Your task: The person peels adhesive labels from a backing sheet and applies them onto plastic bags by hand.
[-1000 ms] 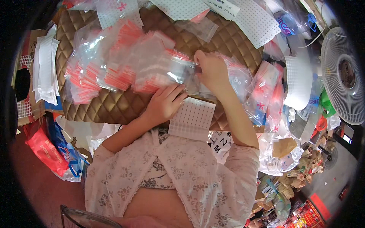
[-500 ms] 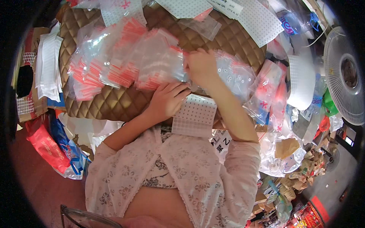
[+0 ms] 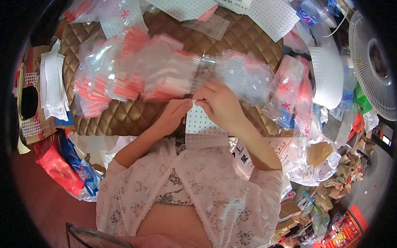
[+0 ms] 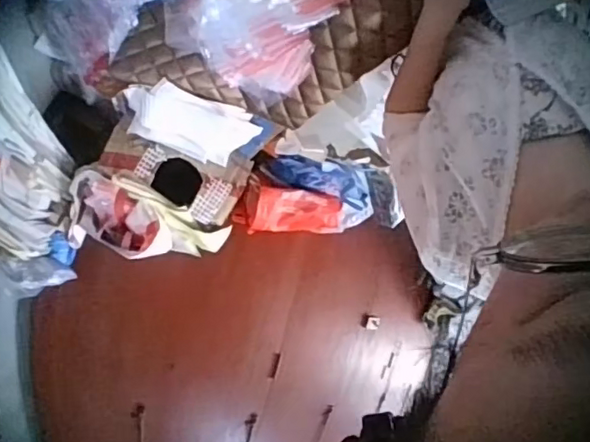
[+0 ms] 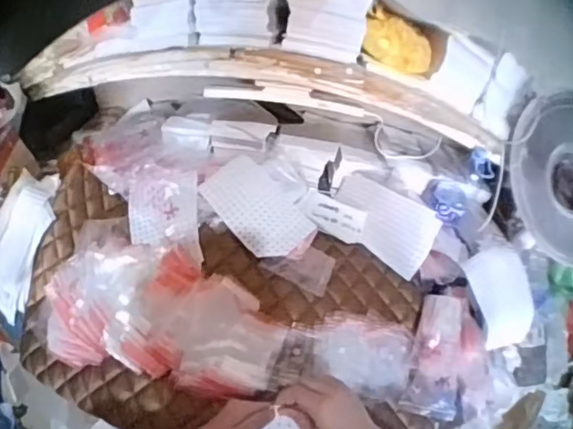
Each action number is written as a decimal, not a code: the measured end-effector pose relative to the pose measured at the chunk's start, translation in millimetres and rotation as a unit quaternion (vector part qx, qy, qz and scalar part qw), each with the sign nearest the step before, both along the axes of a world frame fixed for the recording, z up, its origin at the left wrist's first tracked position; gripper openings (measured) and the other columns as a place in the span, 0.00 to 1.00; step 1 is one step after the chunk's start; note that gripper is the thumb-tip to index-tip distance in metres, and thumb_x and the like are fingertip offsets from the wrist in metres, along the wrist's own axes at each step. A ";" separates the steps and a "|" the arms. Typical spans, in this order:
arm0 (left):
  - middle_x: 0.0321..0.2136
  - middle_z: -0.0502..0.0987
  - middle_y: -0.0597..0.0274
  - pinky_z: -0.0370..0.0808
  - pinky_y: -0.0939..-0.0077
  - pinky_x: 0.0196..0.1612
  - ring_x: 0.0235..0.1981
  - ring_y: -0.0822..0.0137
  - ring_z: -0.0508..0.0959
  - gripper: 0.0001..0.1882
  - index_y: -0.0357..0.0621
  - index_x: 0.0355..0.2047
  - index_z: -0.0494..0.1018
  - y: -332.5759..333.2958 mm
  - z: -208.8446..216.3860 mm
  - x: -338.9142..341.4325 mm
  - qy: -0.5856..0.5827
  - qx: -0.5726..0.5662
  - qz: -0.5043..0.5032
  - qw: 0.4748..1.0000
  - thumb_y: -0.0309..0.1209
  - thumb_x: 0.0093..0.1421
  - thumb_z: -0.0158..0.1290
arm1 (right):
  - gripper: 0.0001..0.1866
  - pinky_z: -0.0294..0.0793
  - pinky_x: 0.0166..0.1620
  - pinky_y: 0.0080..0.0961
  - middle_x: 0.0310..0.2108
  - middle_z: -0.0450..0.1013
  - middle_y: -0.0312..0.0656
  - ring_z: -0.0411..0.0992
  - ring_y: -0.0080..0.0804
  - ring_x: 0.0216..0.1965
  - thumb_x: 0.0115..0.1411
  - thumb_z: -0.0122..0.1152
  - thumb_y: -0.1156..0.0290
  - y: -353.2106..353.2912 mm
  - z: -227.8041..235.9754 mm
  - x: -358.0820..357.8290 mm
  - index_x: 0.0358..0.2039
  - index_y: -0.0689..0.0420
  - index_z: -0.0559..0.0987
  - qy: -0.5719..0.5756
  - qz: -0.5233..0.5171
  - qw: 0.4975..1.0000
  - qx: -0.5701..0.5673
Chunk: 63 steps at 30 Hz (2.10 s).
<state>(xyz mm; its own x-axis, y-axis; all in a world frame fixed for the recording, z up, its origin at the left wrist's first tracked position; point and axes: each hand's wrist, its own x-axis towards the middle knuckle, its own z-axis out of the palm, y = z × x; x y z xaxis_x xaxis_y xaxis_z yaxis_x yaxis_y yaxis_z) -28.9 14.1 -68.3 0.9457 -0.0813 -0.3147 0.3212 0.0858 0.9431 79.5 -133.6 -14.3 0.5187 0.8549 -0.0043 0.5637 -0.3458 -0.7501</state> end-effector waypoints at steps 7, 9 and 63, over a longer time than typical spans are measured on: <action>0.21 0.71 0.69 0.63 0.83 0.23 0.21 0.80 0.66 0.16 0.35 0.32 0.73 7.7 8.0 1.8 0.139 -0.231 0.035 0.962 0.34 0.64 0.38 | 0.08 0.69 0.35 0.33 0.33 0.71 0.41 0.69 0.40 0.34 0.46 0.61 0.75 -7.0 -15.7 -19.7 0.30 0.59 0.75 -0.273 0.041 0.958 0.081; 0.20 0.70 0.69 0.64 0.82 0.23 0.21 0.80 0.67 0.16 0.37 0.28 0.72 6.8 10.2 -0.5 0.199 -0.282 0.076 0.935 0.33 0.64 0.38 | 0.08 0.69 0.35 0.33 0.30 0.71 0.42 0.69 0.40 0.32 0.47 0.61 0.74 -6.1 -17.5 -19.8 0.29 0.59 0.75 -0.324 0.103 0.936 0.092; 0.31 0.78 0.65 0.72 0.82 0.38 0.33 0.77 0.75 0.08 0.36 0.35 0.77 6.6 22.6 16.5 0.020 -0.064 0.053 0.996 0.24 0.54 0.56 | 0.06 0.71 0.32 0.23 0.30 0.72 0.41 0.72 0.29 0.31 0.54 0.60 0.76 -47.1 9.3 -5.3 0.33 0.62 0.75 0.184 -0.110 0.976 -0.031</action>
